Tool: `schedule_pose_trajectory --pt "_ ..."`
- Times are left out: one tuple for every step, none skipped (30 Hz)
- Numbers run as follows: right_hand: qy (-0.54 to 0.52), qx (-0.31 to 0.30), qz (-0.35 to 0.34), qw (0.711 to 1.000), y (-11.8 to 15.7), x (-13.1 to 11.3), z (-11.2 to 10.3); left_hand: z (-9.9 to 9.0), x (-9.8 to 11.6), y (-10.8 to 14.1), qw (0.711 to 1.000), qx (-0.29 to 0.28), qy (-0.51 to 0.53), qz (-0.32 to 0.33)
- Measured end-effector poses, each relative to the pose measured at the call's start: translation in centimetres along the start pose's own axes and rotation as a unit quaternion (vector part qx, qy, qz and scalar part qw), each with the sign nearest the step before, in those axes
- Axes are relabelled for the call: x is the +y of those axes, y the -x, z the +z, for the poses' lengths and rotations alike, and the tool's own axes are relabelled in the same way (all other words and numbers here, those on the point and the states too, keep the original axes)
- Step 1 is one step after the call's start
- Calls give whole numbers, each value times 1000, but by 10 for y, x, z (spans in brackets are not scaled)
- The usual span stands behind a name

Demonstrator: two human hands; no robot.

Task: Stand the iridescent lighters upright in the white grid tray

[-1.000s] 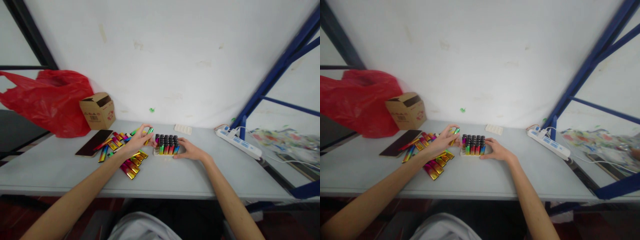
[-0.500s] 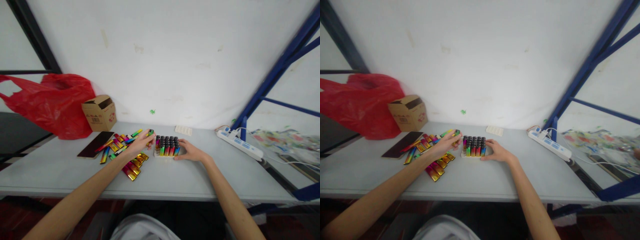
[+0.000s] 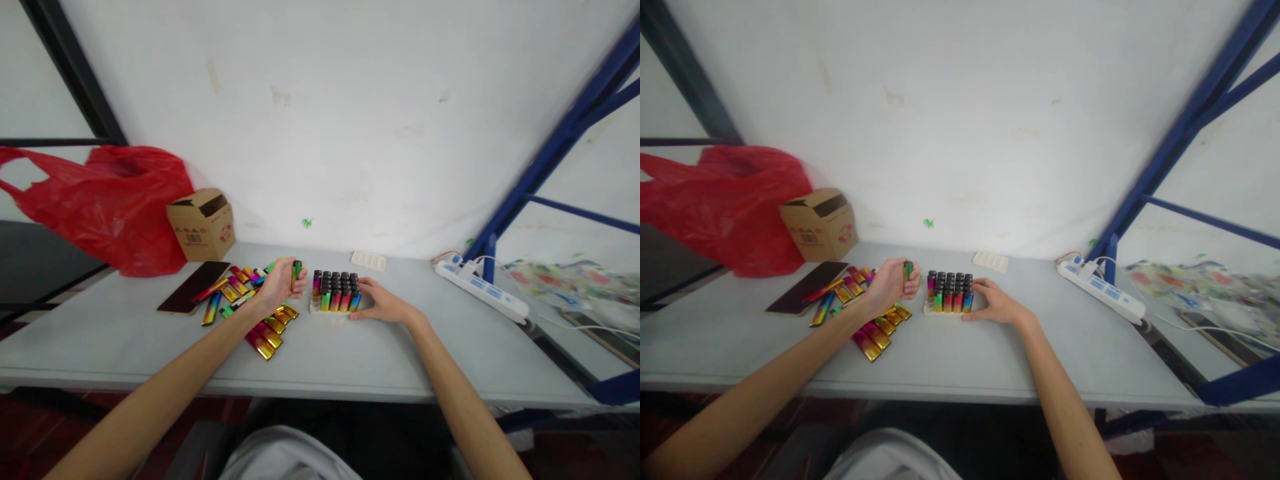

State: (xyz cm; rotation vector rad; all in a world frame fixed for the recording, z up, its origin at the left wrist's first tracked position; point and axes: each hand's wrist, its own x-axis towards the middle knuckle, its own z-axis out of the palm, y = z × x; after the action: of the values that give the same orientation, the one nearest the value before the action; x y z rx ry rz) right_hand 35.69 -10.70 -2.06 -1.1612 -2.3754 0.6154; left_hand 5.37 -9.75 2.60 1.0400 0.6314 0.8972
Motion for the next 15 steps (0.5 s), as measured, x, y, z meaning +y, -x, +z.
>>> schedule_pose_trajectory --pt "0 -1 0 1000 0 0 0 0 0 0 1000 -2 1 -1" --pt "0 0 0 1000 0 0 0 1 0 0 1000 -4 1 -2" --pt "0 0 0 1000 0 -1 0 1 0 0 1000 -4 0 -4" --pt "0 2 -1 1000 0 -1 0 1 0 0 1000 -2 -3 -5" --pt "-1 3 -2 1000 0 -1 0 1 0 0 1000 3 -4 -6" --pt "-2 4 -2 1000 0 0 0 1 0 0 1000 9 -4 -6" --pt "-3 4 -3 1000 0 0 0 1 0 0 1000 16 -2 -6" --pt "-3 4 -4 1000 0 0 0 0 -1 -1 1000 22 2 -5" --pt "-3 3 -5 1000 0 0 0 0 -1 -1 1000 27 5 -3" --pt "-3 3 -4 1000 0 1 0 -1 -2 -2 999 31 8 -2" --pt "-1 2 -4 1000 0 1 0 -2 -2 -2 999 33 10 -2" --pt "0 1 -3 1000 0 2 0 -3 -2 -3 999 36 10 -2" --pt "1 0 -2 1000 0 2 0 -4 -3 -3 999 38 10 -1" --pt "1 -1 -2 1000 0 2 0 -4 -3 -4 999 40 10 0" --pt "1 -2 -2 1000 0 2 0 -4 -3 -4 999 40 8 2"
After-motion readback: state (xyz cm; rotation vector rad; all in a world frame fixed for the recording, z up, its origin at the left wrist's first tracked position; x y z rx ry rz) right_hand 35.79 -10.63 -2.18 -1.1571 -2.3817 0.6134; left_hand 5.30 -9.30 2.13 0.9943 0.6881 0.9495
